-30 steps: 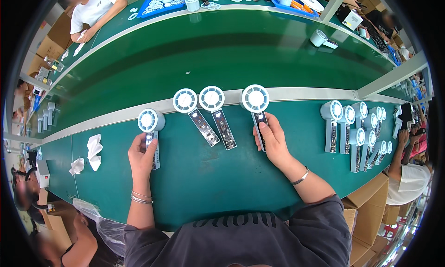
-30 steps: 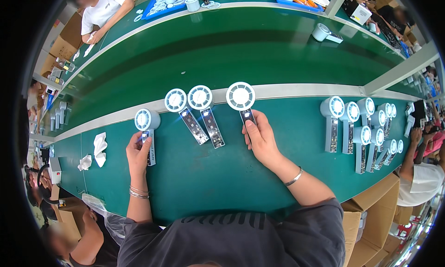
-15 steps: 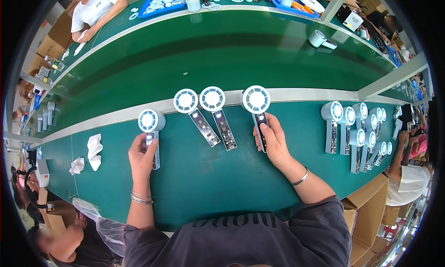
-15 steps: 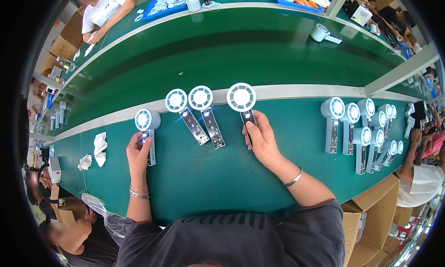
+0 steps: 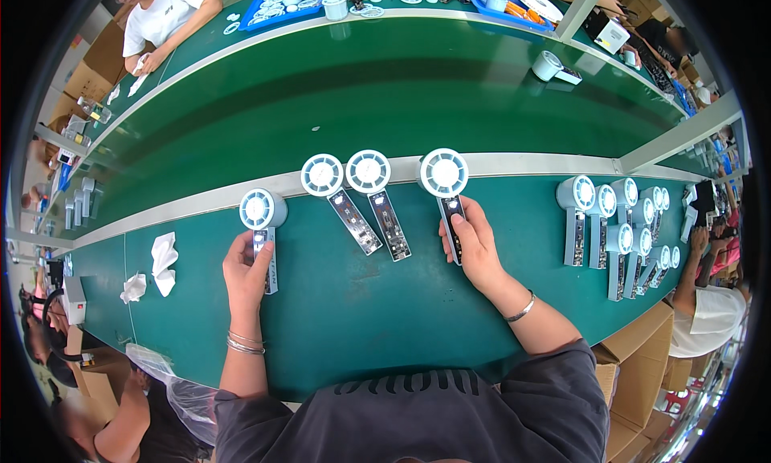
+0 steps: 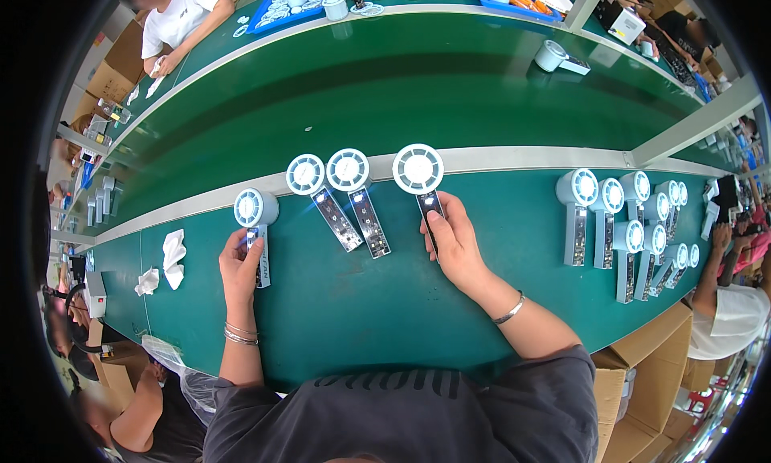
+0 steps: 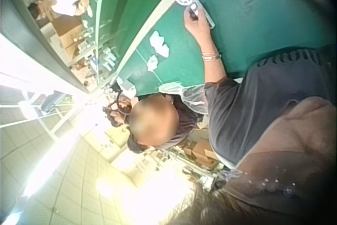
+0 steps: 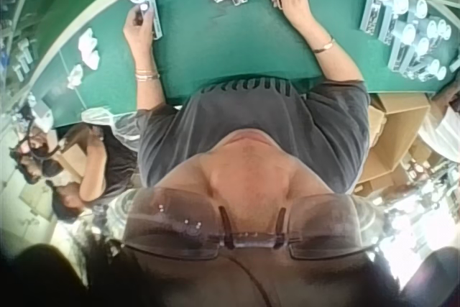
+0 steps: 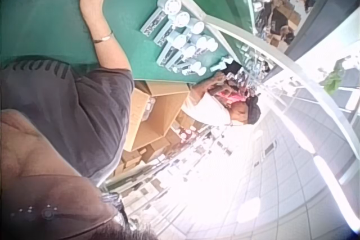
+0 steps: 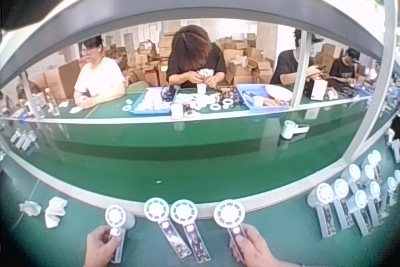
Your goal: The person assembles small handheld fans on a green workbench. They pick up fan bodies and circular heads, attach them together, and place the completed units in a row. The process is repeated for multiple units throughout the clip.
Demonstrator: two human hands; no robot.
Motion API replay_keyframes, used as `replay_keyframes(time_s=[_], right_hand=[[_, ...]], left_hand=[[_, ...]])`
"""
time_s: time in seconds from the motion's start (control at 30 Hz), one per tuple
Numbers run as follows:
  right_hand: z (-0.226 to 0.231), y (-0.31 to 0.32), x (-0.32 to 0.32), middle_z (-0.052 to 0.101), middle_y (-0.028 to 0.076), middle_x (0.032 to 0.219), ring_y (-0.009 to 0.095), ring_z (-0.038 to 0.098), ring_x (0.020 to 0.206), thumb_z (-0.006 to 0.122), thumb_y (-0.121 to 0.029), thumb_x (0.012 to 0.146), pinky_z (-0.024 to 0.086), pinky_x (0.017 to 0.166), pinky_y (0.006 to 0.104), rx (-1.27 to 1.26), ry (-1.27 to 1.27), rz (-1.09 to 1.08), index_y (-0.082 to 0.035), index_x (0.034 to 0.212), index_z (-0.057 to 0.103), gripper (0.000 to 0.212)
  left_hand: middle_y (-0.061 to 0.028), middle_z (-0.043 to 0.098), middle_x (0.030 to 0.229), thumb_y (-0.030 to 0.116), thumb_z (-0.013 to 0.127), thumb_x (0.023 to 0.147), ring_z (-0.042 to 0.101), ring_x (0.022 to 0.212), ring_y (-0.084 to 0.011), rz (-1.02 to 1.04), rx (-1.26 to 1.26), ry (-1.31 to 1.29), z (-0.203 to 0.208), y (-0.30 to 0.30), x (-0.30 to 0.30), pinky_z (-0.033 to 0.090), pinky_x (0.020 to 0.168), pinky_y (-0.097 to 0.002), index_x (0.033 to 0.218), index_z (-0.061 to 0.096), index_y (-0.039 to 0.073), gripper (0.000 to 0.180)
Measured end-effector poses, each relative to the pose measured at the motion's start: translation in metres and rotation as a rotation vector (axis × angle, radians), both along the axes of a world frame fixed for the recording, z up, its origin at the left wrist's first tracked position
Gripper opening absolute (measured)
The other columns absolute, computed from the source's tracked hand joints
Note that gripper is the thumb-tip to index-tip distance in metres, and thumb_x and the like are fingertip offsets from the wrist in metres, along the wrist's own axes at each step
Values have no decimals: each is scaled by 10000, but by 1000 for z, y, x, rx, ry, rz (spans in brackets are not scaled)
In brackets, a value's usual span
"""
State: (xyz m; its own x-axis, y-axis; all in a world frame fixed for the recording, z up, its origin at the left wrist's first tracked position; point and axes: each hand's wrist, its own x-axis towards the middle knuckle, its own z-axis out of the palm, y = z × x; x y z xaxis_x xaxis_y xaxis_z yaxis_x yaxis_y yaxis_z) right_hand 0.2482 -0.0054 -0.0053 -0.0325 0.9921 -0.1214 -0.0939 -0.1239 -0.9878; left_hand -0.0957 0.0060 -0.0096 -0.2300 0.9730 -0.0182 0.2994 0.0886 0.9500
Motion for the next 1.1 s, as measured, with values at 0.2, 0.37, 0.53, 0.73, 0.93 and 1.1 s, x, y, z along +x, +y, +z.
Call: replay_keyframes(time_s=[0.2,0.37,0.53,0.73,0.93,1.1], right_hand=[[-3,0,0,511,38,822,64,463,588,403,-240,961,403,481,204,8,-5,-2,-6,1217,383,347],[-2,0,0,511,35,815,63,463,584,408,-236,960,404,477,204,12,-22,-3,-6,1214,387,344],[-1,0,-1,512,35,809,64,465,583,408,-228,955,405,473,205,9,-13,-8,-4,1210,392,340],[-1,0,-1,514,34,805,65,469,585,410,-236,952,407,474,205,2,-18,-8,-5,1209,396,346],[-2,0,0,514,34,810,64,469,586,410,-236,953,407,473,205,11,-16,-2,-9,1214,394,347],[-3,0,0,513,35,810,64,467,584,409,-229,953,405,474,204,7,-17,0,-10,1218,390,344]], left_hand=[[-20,598,760,123,664,814,513,659,-51,-5,5,8,1,0,0,416,604,-193,1030,582,-53,291],[-19,597,760,123,664,814,510,658,-50,7,2,-13,1,0,1,416,604,-194,1033,584,-54,293],[-20,599,765,125,665,814,510,660,-49,8,-1,0,0,0,1,416,604,-194,1038,582,-56,299],[-21,601,769,129,666,814,511,659,-51,5,-2,-9,2,0,1,415,601,-193,1041,581,-57,306],[-19,598,760,130,667,814,510,656,-49,7,-9,-9,1,0,0,414,598,-191,1037,581,-54,302],[-17,596,756,131,668,814,509,654,-47,6,-10,-19,1,0,1,412,595,-189,1037,584,-49,299]])
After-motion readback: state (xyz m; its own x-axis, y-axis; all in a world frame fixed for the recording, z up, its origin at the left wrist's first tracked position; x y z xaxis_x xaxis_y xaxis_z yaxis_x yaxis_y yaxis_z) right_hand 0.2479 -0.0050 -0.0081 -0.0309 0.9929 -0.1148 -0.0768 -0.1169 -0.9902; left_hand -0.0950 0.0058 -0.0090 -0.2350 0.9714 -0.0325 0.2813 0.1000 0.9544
